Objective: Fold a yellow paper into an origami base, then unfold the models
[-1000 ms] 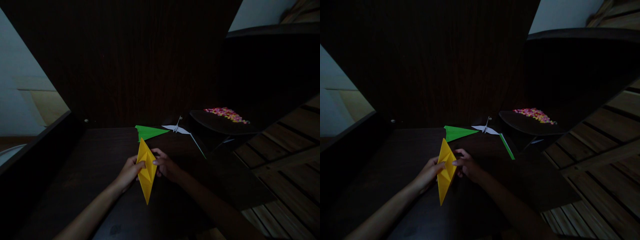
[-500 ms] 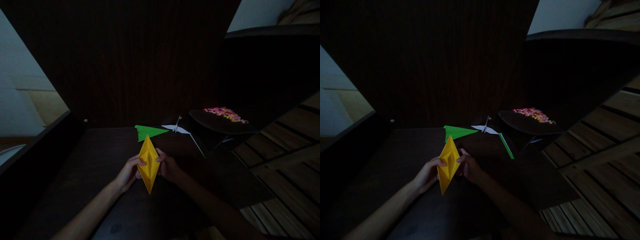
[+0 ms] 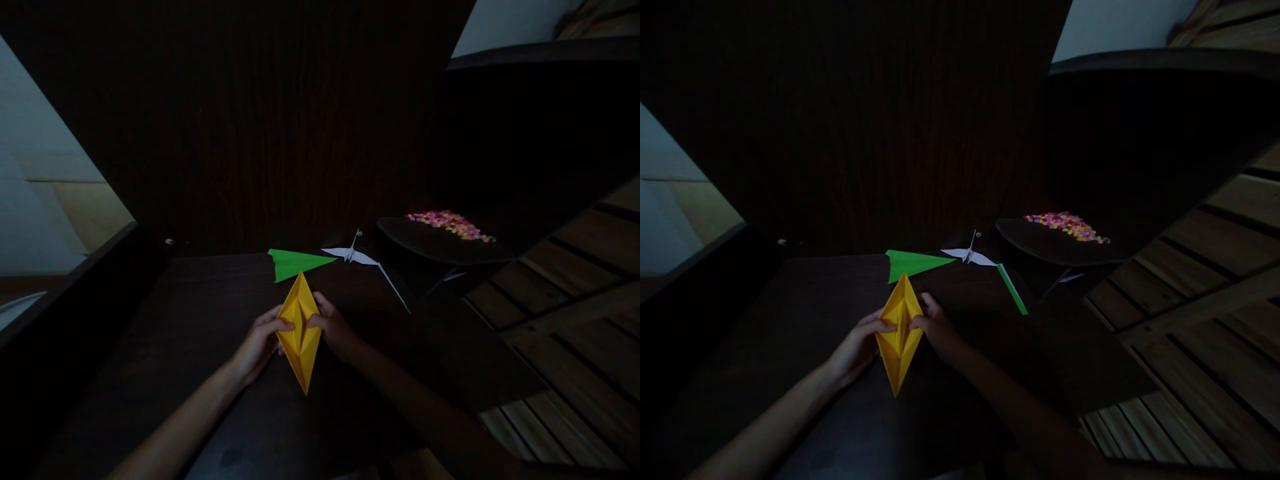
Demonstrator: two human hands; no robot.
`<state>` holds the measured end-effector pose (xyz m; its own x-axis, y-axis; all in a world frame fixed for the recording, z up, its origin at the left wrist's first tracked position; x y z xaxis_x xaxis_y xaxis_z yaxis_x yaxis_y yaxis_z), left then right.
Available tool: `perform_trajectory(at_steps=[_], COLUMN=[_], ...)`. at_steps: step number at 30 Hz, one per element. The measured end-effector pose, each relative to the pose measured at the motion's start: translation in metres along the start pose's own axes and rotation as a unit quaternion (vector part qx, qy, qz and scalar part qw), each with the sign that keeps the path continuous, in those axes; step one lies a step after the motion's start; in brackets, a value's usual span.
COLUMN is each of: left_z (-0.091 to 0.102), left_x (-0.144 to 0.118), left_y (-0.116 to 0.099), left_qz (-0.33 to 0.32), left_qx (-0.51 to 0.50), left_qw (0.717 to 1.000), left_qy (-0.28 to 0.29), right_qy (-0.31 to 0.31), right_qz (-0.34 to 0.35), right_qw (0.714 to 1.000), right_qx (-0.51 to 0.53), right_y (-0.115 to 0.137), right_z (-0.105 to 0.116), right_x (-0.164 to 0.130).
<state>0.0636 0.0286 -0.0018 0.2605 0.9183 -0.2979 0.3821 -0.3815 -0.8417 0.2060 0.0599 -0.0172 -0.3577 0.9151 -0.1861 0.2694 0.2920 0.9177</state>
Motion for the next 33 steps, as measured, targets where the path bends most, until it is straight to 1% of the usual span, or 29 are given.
perform_trajectory(at_steps=[6,9,15,23,27,31,33], left_z=[0.0006,0.0003,-0.0018,-0.0018,-0.0028,-0.0045,-0.0054], left_x=[0.0014,0.0019,0.0025,0.0027,0.0006,-0.0025,-0.0040], left_y=[0.0022,0.0023,0.0026,0.0027,0.0001,-0.0036,-0.0051], left_qz=[-0.008,-0.015,-0.017,0.000,0.026,0.039,0.046], left_qx=[0.005,0.008,0.008,-0.008,-0.022,-0.050,-0.067], left_qw=[1.000,1.000,1.000,1.000,0.999,0.998,0.997], left_qy=[0.019,0.017,-0.004,-0.007,-0.014,-0.019,-0.011], right_qy=[-0.027,-0.035,-0.054,-0.040,-0.045,-0.032,-0.024], right_qz=[0.052,0.068,0.040,-0.012,-0.029,-0.032,-0.043], right_qw=[0.997,0.994,0.996,0.999,0.999,0.998,0.996], right_qx=[-0.054,-0.075,-0.067,-0.031,0.001,0.051,0.077], right_y=[0.0045,0.0054,0.0066,0.0078,0.0060,0.0057,0.0062], right_z=[0.0000,0.0006,0.0023,0.0017,0.0023,0.0011,0.0004], right_x=[-0.0021,-0.0014,-0.0026,-0.0037,-0.0019,-0.0025,-0.0042])
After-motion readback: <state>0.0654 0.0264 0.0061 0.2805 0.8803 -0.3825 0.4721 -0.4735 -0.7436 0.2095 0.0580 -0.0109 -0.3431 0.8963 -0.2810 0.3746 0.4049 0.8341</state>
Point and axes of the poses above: each hand's wrist, its own x-axis towards the middle knuckle, its own z-axis out of the back of the hand, y = z × x, the point moved 2 cm from there along x, towards the middle knuckle, and after that the axes turned 1 degree about x, right-handed, at the moved point
